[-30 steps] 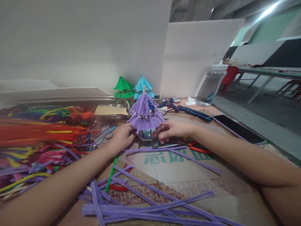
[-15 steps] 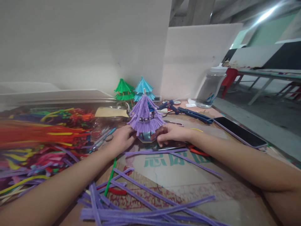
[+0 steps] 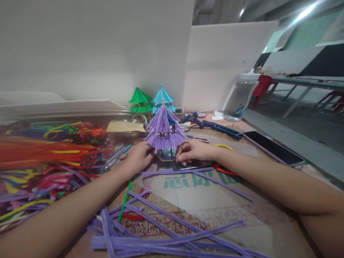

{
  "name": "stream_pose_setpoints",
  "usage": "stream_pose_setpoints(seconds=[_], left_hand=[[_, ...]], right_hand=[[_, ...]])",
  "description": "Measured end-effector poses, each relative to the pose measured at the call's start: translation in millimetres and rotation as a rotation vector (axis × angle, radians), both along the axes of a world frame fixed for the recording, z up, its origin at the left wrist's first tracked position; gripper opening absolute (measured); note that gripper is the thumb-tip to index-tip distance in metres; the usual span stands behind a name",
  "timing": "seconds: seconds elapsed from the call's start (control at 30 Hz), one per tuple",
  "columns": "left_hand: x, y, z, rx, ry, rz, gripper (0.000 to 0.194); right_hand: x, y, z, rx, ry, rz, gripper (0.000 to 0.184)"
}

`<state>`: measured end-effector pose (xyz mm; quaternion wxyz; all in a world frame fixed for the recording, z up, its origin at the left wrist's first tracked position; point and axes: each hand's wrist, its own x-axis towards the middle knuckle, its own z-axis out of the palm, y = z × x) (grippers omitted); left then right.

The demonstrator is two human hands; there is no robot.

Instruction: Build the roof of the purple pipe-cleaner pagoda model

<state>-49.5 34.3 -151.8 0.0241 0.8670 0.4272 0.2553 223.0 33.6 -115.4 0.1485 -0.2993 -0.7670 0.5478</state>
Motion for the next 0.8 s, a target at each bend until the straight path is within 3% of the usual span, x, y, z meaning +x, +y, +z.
stream_pose_setpoints(seconds=[0.2,0.63,0.8], left_hand=[[0.5,-1.4,0.8,0.001,-0.009,0.009,0.024],[1.7,-2.5,2.1,-0.008,-0.023,0.007,0.023],[2.6,-2.7,2.6,-0.016,-0.026,-0.008,0.024]], right_hand=[[0.5,-0.3,1.3,0.008,-0.009,0.014,0.028],[4.4,7.9,1.2,-0.070,0.058,0.124,0.043],[3.3,3.0,2.1,-0.053,0.013,0.075,0.040]])
